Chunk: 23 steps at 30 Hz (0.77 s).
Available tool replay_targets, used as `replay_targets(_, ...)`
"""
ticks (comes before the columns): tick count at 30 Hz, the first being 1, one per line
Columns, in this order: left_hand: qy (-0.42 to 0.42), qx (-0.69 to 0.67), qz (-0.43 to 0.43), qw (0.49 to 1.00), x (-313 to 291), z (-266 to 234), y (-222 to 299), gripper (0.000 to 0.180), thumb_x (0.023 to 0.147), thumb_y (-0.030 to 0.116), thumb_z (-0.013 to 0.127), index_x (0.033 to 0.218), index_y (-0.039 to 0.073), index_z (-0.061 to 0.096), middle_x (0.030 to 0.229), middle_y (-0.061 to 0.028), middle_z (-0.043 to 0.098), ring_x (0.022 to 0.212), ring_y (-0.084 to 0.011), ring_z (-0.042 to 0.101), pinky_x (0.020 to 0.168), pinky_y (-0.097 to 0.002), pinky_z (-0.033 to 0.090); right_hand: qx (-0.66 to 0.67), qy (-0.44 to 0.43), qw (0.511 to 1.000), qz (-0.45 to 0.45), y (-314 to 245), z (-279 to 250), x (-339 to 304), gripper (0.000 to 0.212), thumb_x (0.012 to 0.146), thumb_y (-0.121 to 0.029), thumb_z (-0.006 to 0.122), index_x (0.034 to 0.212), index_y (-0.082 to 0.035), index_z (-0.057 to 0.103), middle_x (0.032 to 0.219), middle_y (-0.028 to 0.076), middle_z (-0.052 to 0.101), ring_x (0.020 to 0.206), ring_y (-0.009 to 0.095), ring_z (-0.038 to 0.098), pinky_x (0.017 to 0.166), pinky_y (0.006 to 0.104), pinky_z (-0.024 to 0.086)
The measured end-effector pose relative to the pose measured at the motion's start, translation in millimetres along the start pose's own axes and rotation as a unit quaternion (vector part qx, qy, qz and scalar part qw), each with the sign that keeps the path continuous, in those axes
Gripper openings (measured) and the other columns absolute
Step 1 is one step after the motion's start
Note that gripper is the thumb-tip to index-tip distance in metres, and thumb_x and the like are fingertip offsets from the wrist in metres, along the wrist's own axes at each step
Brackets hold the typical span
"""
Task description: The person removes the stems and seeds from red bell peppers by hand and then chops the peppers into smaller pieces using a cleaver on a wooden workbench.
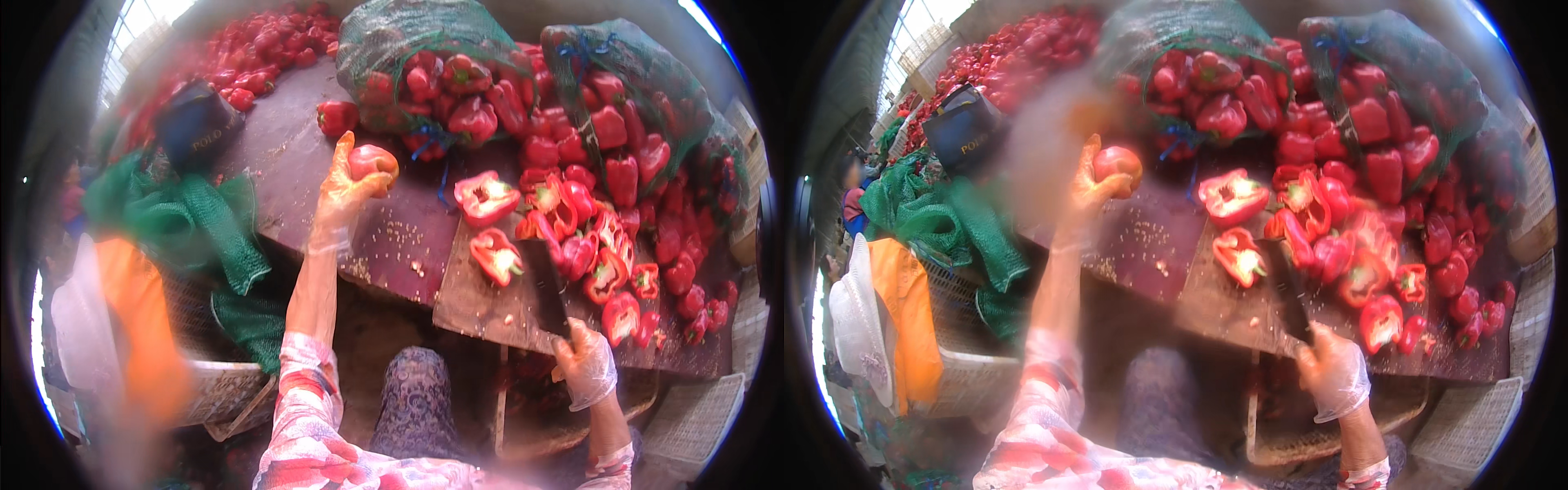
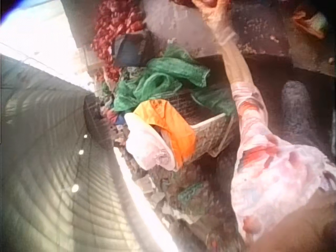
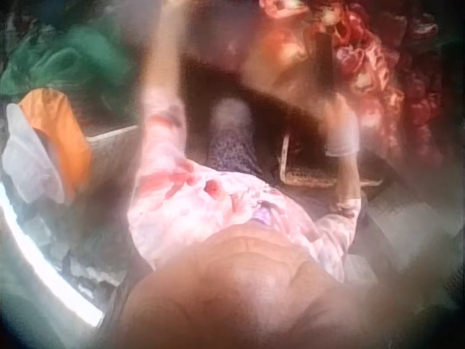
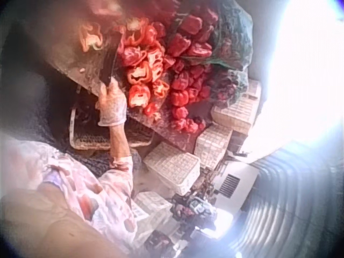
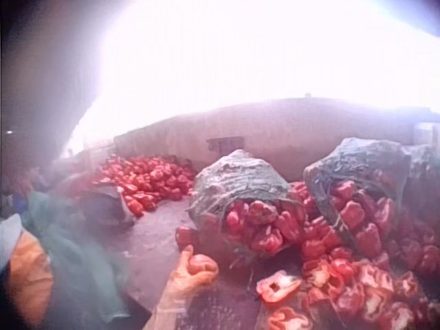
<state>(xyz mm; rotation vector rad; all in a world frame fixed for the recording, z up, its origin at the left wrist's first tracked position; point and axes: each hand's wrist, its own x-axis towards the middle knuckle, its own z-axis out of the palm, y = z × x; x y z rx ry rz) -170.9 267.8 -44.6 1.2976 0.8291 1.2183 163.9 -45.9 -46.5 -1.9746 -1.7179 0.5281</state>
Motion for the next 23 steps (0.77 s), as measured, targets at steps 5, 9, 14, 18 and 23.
replay_targets(5,-0.002,0.036,-0.001,0.999,-99,8,3,0.108,0.072,0.012,0.087,0.158,0.001,0.022,0.125,-0.0093,0.06,0.107,-0.0167,0.062,0.093,-0.03,0.051,-0.01,-0.272,0.956,0.106,-61,-16,21,0.028,0.093,-0.03,0.062,0.11,-0.008,0.065,0.08,0.021,0.069,0.074,0.041,0.068,0.067,0.0511,0.055)
replay_targets(9,-0.049,0.1,0.058,0.992,-123,44,-4,0.109,0.068,0.017,0.09,0.157,0.003,0.03,0.149,-0.015,0.045,0.136,-0.0253,0.047,0.113,-0.0359,0.038,0.042,-0.036,0.998,0.019,-4,1,47,0.026,0.096,-0.028,0.061,0.101,-0.003,0.06,0.079,0.025,0.066,0.077,0.046,0.066,0.064,0.051,0.051)
replay_targets(14,-0.146,0.281,0.201,0.927,-113,107,-12,0.104,0.07,0.02,0.089,0.156,0.005,0.032,0.153,-0.0185,0.041,0.143,-0.0292,0.041,0.117,-0.0384,0.034,0.088,0.048,0.995,0.003,-12,3,59,0.031,0.094,-0.03,0.062,0.102,0.001,0.061,0.087,0.027,0.067,0.082,0.046,0.066,0.07,0.049,0.051)
replay_targets(18,-0.186,0.262,0.217,0.922,-121,122,-22,0.09,0.079,0.006,0.079,0.156,0.005,0.032,0.154,-0.0195,0.041,0.145,-0.0319,0.039,0.118,-0.0374,0.033,0.11,-0.003,0.993,0.032,-36,-1,25,0.027,0.096,-0.026,0.06,0.102,0.0,0.059,0.075,0.02,0.065,0.066,0.033,0.065,0.062,0.0436,0.051)
replay_targets(23,-0.174,0.165,0.19,0.952,-117,117,-47,0.082,0.092,0.015,0.073,0.159,0.005,0.027,0.162,-0.0163,0.031,0.151,-0.029,0.029,0.123,-0.0403,0.023,0.083,-0.046,0.995,0.041,-42,2,14,0.023,0.098,-0.023,0.058,0.105,-0.001,0.057,0.063,0.017,0.063,0.049,0.027,0.068,0.05,0.0386,0.052)
